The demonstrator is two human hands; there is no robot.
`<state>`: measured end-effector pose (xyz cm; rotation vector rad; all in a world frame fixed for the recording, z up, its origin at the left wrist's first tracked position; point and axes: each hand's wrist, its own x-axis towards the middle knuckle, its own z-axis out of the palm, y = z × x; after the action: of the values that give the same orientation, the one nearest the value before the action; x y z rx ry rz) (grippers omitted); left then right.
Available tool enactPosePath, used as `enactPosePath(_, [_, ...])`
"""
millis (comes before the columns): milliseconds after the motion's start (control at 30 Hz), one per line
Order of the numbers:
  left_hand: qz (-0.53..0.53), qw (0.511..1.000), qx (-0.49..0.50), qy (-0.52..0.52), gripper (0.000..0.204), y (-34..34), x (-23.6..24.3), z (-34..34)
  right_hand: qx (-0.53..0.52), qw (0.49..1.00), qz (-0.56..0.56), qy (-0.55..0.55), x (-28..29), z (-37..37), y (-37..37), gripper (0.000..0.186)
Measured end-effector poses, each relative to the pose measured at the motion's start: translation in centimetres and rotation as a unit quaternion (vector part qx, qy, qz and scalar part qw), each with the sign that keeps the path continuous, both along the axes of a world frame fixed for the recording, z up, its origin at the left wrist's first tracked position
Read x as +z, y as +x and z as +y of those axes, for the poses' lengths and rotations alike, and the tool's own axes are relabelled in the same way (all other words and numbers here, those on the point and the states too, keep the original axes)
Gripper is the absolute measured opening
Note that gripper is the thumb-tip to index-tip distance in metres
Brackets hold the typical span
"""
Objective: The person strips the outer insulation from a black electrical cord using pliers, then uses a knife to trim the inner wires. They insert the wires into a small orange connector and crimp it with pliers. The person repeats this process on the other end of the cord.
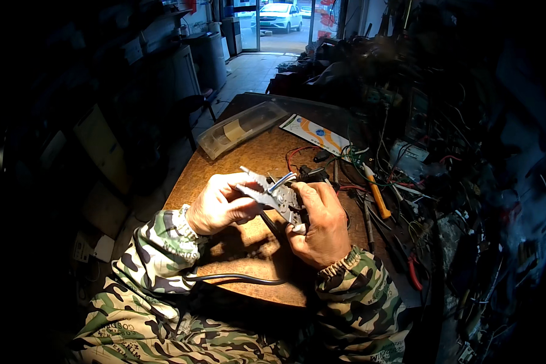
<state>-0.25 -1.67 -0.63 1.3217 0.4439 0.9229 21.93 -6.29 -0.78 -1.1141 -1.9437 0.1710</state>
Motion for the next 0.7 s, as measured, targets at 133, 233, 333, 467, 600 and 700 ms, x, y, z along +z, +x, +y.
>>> enactPosePath(133, [0.008, 0.938, 0.157, 0.309, 0.03, 2.2, -0.7, -0.1, -0.021, 1.0, -0.004, -0.013, 0.0, -0.2, 0.0, 0.061])
enactPosePath(233, [0.105, 0.871, 0.258, 0.405, 0.017, 1.9, 0.0, -0.2, -0.035, 0.999, -0.011, 0.002, -0.1, -0.2, 0.0, 0.061])
enactPosePath(333, [0.088, 0.884, 0.219, 0.403, 0.018, 1.5, -0.1, -0.1, -0.025, 1.0, -0.015, -0.006, -0.4, -0.1, -0.1, 0.061])
enactPosePath(467, [0.094, 0.921, 0.109, 0.363, 0.018, 0.6, 0.6, 0.3, -0.011, 0.999, -0.035, 0.02, -0.9, 0.1, 0.2, 0.063])
enactPosePath(600, [0.052, 0.985, -0.055, 0.154, 0.022, -0.5, 0.4, -0.2, 0.043, 0.998, -0.025, 0.049, -0.5, 0.0, 0.3, 0.066])
enactPosePath(700, [0.014, 0.983, -0.177, -0.044, 0.019, -0.8, 0.6, -0.4, 0.073, 0.995, -0.02, 0.066, -0.5, -0.2, 0.1, 0.067])
